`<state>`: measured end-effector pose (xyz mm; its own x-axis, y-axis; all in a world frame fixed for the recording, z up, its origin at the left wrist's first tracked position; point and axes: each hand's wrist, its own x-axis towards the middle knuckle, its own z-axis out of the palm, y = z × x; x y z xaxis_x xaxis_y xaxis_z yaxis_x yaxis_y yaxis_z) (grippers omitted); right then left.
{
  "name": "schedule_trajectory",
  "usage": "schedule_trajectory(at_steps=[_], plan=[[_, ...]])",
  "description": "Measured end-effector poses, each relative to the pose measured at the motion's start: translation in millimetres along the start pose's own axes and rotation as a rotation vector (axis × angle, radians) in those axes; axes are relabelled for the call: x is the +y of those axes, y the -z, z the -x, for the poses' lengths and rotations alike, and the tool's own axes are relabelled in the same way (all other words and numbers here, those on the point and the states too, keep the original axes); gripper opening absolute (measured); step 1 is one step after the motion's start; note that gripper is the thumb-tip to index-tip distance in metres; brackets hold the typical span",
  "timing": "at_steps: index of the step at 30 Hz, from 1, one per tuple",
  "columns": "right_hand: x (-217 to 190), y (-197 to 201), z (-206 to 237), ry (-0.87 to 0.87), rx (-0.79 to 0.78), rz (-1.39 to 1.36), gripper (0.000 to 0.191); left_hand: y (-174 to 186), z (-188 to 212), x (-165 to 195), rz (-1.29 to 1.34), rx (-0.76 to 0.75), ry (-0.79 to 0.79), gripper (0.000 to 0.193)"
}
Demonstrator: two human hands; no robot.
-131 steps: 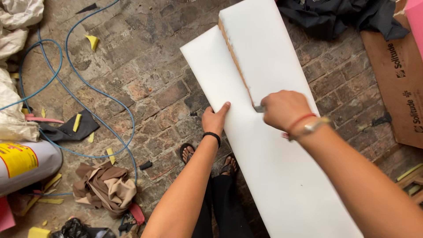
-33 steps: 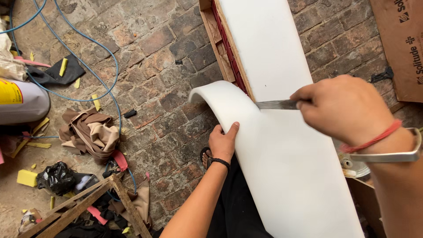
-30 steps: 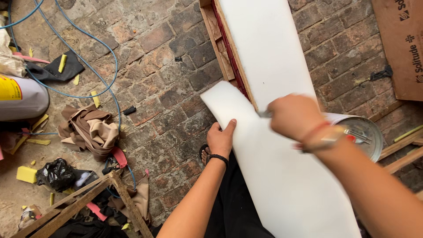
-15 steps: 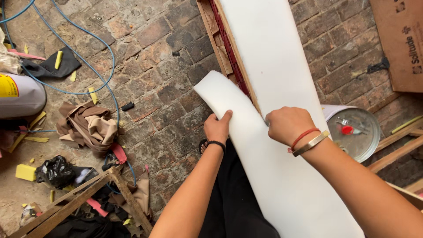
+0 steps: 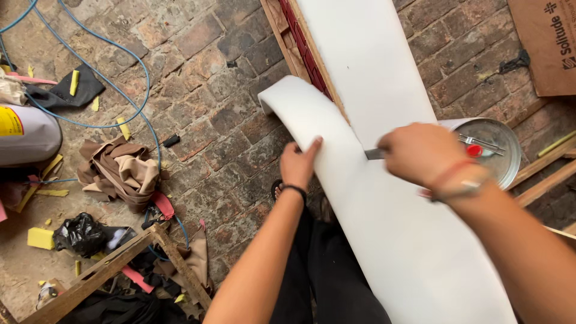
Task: The person handles a long strip of white foam on the workshop floor, pressing and repositioning it, then uses a long blade to cut the foam lengthwise while steadying it with the other hand. They use a ruler to measure and mark the foam, cut off a section, and move the cut pieces aside.
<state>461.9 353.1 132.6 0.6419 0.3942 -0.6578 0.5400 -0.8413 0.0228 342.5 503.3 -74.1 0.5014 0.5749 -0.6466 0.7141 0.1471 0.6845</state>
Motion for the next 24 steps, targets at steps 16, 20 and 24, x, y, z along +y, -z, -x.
schedule_trajectory(at_steps=[16,20,24], plan=[[51,-31,87,-0.07,0.098,0.081,0.033,-24,119,-65,-0.01,-0.029,-0.02,0.055],[6,-45,81,-0.008,-0.061,0.174,0.034,-29,116,-70,-0.059,0.018,-0.013,0.054],[13,-91,68,0.05,0.007,0.091,0.033,-31,119,-80,-0.071,0.03,0.002,0.056]])
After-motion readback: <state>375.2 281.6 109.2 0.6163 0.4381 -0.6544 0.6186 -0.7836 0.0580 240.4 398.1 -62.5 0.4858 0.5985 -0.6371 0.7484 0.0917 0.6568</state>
